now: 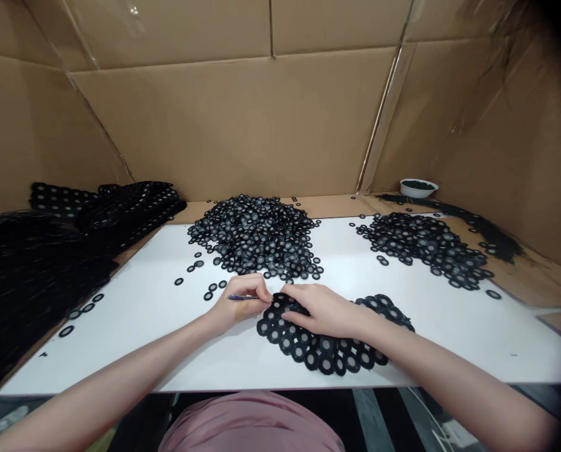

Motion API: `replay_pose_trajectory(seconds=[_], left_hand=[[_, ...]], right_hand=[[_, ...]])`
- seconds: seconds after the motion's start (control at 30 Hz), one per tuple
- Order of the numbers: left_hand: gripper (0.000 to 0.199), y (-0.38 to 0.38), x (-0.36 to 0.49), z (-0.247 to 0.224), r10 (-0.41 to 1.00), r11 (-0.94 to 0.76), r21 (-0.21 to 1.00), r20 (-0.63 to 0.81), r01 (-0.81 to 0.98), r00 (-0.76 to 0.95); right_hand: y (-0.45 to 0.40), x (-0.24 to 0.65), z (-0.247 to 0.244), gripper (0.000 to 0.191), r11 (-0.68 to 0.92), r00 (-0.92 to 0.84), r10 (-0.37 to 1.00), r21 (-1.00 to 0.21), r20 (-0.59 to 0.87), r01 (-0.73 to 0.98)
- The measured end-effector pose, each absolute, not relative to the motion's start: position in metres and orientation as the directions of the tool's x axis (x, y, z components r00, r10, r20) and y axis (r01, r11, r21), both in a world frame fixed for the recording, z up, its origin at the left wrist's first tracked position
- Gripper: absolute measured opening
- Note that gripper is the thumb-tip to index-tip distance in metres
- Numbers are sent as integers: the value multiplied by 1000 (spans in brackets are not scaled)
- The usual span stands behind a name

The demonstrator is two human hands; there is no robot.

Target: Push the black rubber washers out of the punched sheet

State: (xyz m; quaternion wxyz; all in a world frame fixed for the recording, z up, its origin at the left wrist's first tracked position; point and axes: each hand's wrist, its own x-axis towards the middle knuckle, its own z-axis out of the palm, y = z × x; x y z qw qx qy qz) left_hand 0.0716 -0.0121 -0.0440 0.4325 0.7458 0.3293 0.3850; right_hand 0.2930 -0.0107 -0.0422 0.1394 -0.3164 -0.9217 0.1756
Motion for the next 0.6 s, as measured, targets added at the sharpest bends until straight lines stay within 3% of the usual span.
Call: replay_pose_trajectory(seconds=[0.6], left_hand=[[9,-13,73,-45,865,-267,958,191,103,464]], right_hand=[[-10,293,-42,15,739,-765,626,-426,149,522]])
